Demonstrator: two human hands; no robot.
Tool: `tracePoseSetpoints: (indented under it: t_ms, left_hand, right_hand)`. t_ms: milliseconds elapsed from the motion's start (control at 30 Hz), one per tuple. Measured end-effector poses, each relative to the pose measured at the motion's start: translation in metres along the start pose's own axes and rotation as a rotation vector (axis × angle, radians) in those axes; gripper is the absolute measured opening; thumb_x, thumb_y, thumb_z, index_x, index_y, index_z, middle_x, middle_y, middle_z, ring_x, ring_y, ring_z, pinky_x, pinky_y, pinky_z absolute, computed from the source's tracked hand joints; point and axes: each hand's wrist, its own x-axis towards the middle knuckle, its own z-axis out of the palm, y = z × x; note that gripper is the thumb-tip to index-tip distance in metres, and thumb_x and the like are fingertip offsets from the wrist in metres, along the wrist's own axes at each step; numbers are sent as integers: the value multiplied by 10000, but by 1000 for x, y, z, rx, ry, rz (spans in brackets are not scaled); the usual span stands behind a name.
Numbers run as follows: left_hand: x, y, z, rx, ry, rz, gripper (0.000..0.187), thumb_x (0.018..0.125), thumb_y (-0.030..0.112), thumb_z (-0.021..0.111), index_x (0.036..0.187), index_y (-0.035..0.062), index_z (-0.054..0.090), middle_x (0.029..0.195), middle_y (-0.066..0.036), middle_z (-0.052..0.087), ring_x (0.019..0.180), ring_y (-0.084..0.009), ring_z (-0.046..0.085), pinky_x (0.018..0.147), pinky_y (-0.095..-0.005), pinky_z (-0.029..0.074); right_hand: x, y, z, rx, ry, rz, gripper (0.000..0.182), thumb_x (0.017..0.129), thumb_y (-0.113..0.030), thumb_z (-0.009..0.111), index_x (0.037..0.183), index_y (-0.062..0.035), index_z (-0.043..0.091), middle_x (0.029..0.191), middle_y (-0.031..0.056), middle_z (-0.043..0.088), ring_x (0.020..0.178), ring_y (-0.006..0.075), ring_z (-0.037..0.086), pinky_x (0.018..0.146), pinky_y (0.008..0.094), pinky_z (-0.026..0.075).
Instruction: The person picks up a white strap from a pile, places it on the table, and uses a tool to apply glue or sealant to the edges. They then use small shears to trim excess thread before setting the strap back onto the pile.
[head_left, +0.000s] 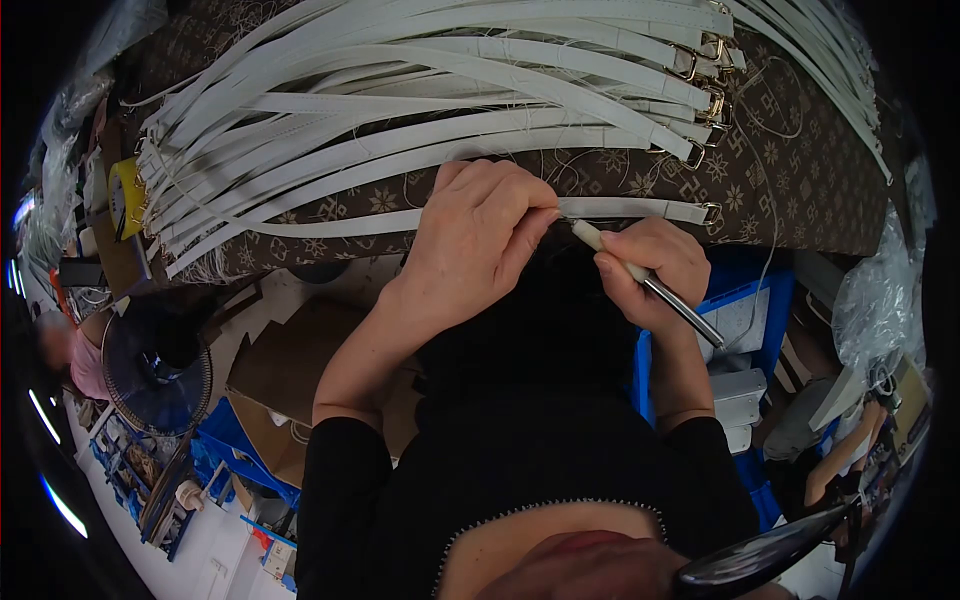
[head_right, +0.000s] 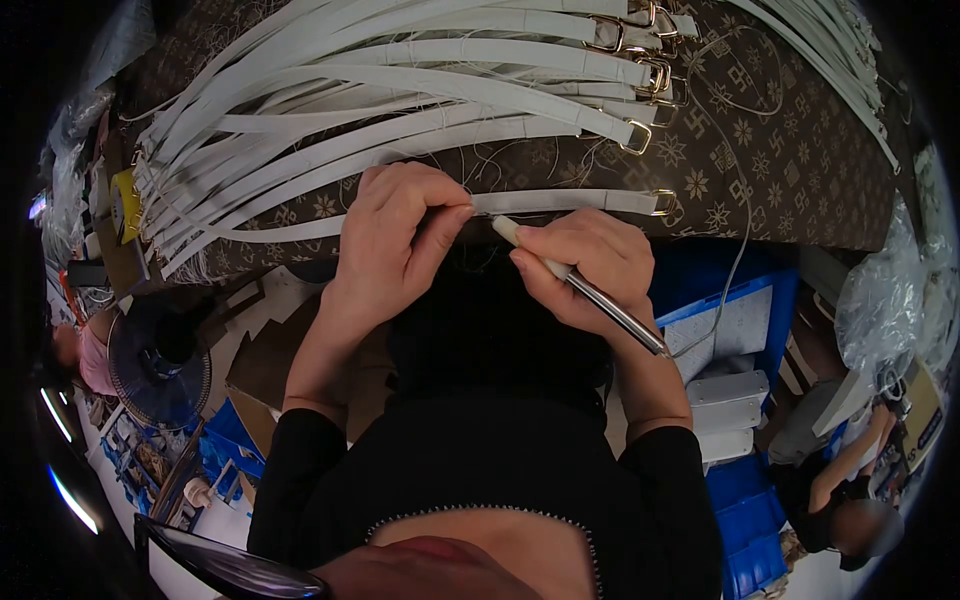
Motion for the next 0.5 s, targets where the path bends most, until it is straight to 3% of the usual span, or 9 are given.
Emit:
tracePoseSetpoints:
  t_ms: [500]
  left_hand:
    - [0, 0, 0, 5, 6, 13, 111, 814, 84, 649, 881, 86, 560, 811, -30, 617, 755, -220, 574, 722, -325, 392]
  right_hand:
    - [-1, 1, 0, -16, -7, -21, 226, 676, -13, 753, 877, -46, 655, 671, 69, 632, 553, 184, 608, 487, 254, 476]
